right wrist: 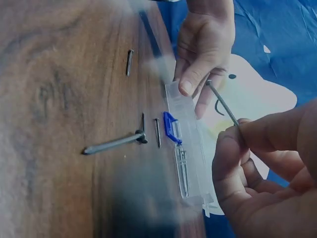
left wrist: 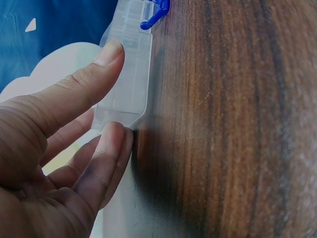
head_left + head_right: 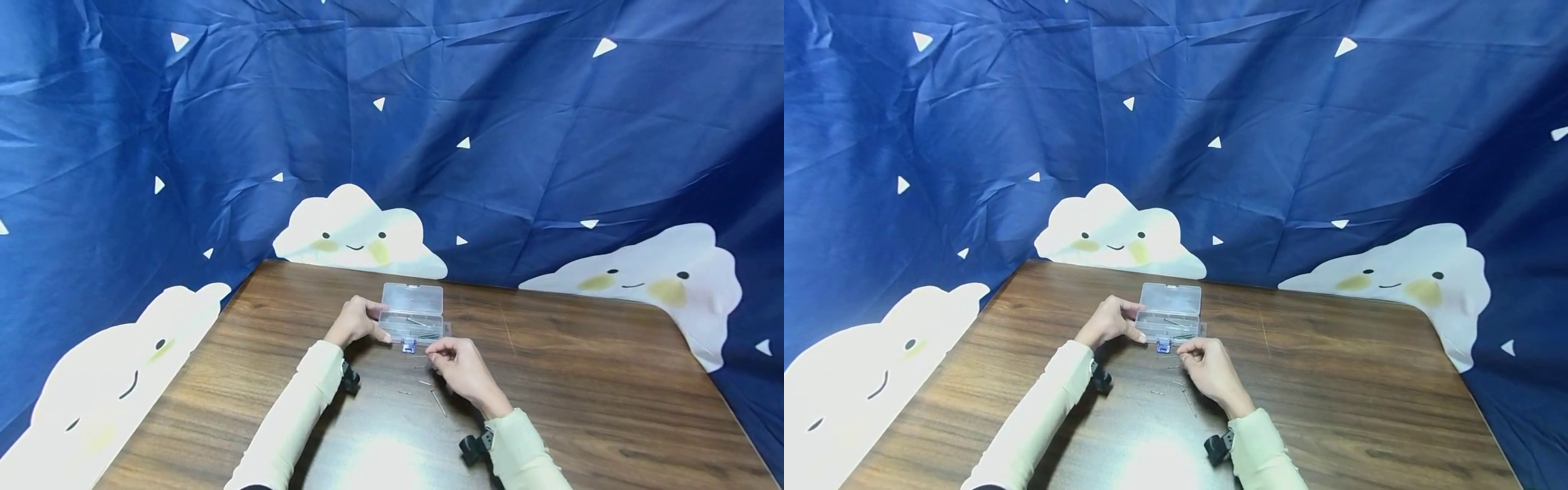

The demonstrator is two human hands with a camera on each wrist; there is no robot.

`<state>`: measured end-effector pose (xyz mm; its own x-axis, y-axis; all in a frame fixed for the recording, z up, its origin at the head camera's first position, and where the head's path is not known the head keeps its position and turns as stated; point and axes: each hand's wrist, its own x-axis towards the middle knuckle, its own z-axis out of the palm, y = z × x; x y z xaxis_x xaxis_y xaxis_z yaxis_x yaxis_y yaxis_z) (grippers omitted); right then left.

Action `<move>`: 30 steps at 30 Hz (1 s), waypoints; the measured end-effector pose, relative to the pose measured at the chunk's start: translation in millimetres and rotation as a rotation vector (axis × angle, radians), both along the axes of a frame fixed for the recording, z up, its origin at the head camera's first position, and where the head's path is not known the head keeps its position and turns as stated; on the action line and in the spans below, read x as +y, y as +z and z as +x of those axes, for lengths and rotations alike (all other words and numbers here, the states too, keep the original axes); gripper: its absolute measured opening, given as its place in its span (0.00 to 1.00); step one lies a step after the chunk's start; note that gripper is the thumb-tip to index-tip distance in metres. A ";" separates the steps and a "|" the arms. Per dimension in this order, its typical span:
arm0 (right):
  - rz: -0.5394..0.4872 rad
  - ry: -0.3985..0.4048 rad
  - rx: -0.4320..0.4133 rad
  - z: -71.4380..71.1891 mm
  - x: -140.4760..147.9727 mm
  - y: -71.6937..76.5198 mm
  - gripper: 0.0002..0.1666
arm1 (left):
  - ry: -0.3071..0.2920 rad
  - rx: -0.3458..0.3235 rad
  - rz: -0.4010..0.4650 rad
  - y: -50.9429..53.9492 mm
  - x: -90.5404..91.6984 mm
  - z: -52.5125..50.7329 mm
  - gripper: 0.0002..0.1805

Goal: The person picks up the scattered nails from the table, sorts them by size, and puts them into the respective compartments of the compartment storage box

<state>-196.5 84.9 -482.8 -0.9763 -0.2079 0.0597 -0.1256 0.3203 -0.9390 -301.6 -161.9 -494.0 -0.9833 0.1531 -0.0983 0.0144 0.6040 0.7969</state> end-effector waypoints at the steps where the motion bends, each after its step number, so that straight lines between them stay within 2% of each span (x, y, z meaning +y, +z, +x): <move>1: -0.018 -0.010 -0.003 -0.8 0.0 0.2 0.06 | 0.001 -0.002 0.002 -0.3 0.0 -0.1 0.41; 7: -0.082 -0.075 -0.017 -5.8 -2.0 -0.5 0.05 | -0.006 0.003 0.009 -1.0 -0.7 -0.6 0.41; 17: -0.077 -0.167 -0.035 -21.4 -8.3 -0.2 0.07 | -0.003 -0.008 0.011 -0.6 -0.4 -0.4 0.41; 30: -0.048 -0.202 -0.023 -37.6 -9.5 1.9 0.07 | -0.010 0.008 -0.006 0.9 -0.7 0.5 0.41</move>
